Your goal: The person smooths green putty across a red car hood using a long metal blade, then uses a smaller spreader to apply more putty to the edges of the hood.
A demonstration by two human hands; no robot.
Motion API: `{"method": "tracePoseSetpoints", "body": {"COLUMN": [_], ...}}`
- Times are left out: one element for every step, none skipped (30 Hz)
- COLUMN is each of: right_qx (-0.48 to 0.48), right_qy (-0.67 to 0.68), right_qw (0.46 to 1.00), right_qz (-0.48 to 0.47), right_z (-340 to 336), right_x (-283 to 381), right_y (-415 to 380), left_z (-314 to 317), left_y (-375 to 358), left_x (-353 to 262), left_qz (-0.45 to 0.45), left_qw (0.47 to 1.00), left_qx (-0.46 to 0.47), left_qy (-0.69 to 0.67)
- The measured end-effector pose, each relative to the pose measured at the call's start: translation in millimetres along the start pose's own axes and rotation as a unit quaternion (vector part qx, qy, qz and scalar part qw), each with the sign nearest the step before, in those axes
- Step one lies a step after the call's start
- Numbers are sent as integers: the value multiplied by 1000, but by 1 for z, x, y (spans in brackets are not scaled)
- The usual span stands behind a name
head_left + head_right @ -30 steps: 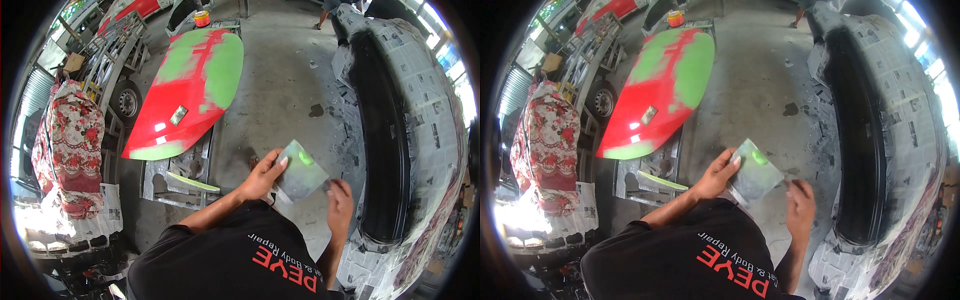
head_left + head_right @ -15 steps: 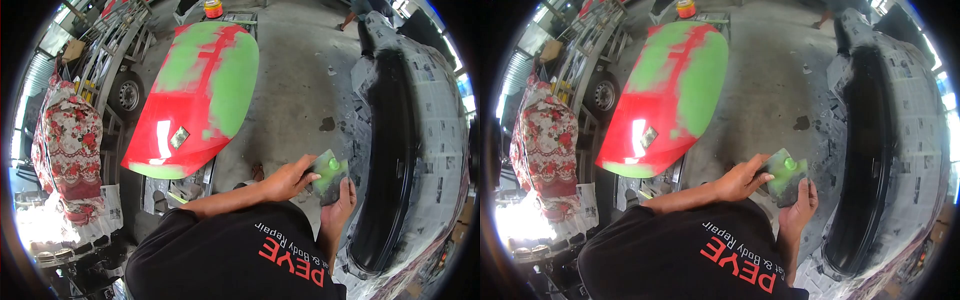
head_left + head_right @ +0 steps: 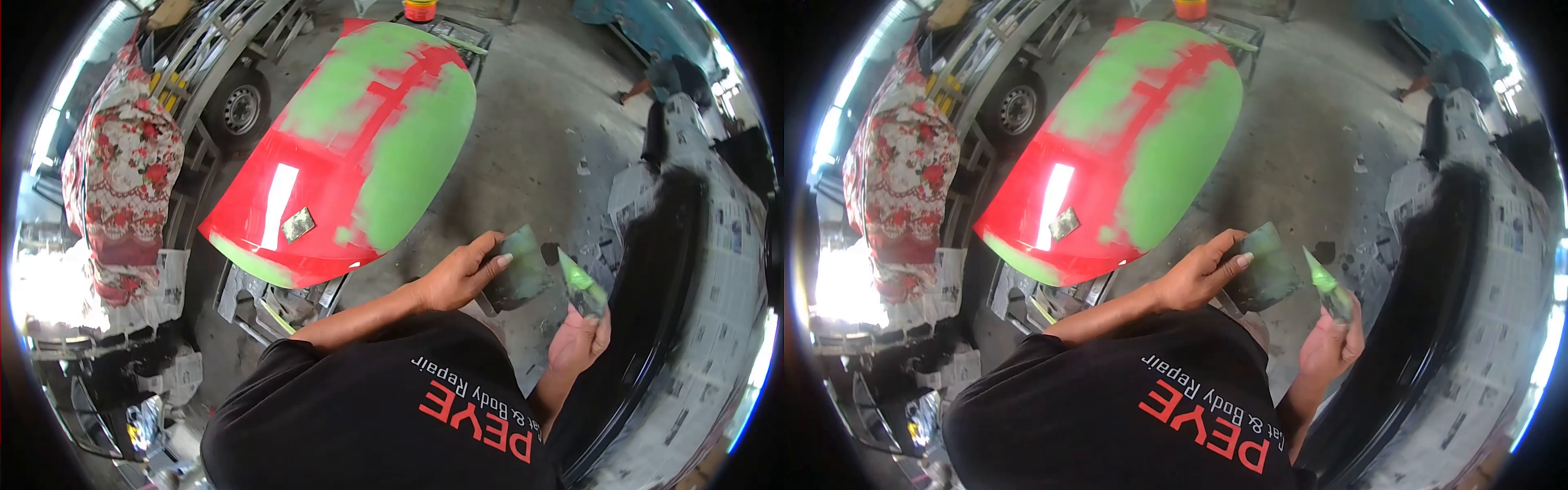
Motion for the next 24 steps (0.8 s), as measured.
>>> {"method": "tracePoseSetpoints", "body": {"right_qx": [70, 80, 163, 243, 257, 265, 287, 307, 323, 327, 359, 393, 401, 421, 438, 443, 481, 517, 522, 505, 487, 494, 459, 419], "right_qy": [-76, -73, -160, -244, -244, -241, -254, -266, -256, -253, -259, -265, -264, -258, -251, -251, -266, -280, -279, -260, -240, -238, -206, -172], "right_qw": [993, 993, 971, 934, 929, 927, 919, 911, 910, 909, 896, 880, 877, 869, 859, 857, 834, 809, 806, 822, 837, 833, 847, 852], "right_qz": [-49, -46, -70, -95, -109, -110, -92, -75, -46, -47, -32, -15, -14, 34, 81, 80, 44, 7, 6, 41, 76, 75, 170, 264], "right_z": [6, 10, 17, 23, 30, 36, 40, 46, 50, 53, 55, 58, 60, 62, 64, 65, 65, 68, 72, 79, 85, 91, 95, 99], "right_x": [-4, -7, -11, -18, -30, -40, -47, -54, -61, -65, -70, -76, -83, -91, -99, -110, -124, -136, -147, -158, -169, -182, -199, -216], "right_y": [17, 34, 50, 65, 83, 101, 118, 135, 154, 175, 194, 212, 230, 245, 256, 273, 287, 298, 307, 312, 316, 318, 319, 322], "left_z": [2, 6, 12, 18, 21, 23, 25, 28, 29, 29, 31, 33, 35, 37, 39, 45, 50, 53, 53, 48, 41, 33, 27, 23], "left_y": [9, 19, 30, 43, 57, 71, 82, 90, 100, 111, 122, 133, 142, 152, 157, 166, 173, 178, 185, 190, 192, 194, 197, 201], "left_x": [0, -1, -2, -3, -2, 1, 1, -3, -8, -13, -17, -17, -16, -14, -11, -9, -8, -7, -5, -6, -9, -10, -9, -8], "left_qz": [0, -1, 0, 2, 5, 11, 15, 14, 17, 24, 25, 14, 2, -11, -9, -9, 0, 8, 14, 15, 34, 52, 68, 71], "left_qw": [1000, 999, 997, 994, 993, 991, 988, 988, 984, 979, 977, 973, 968, 963, 960, 958, 935, 907, 868, 864, 852, 839, 832, 828], "left_qx": [-12, -18, -21, -24, -31, -63, -93, -98, -137, -177, -183, -199, -216, -233, -254, -259, -305, -350, -370, -375, -385, -396, -411, -418], "left_qy": [-3, -38, -73, -109, -111, -115, -120, -120, -111, -102, -104, -114, -124, -134, -120, -123, -179, -233, -331, -335, -353, -369, -367, -369]}}
Point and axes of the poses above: each hand's wrist, its own y-axis towards the middle knuckle, its own z-axis out of the palm, x = y × z, the point moved 2 cm from there along y, towards the middle knuckle, and after that the axes turned 13 degrees about -x, right-handed, at the moved point
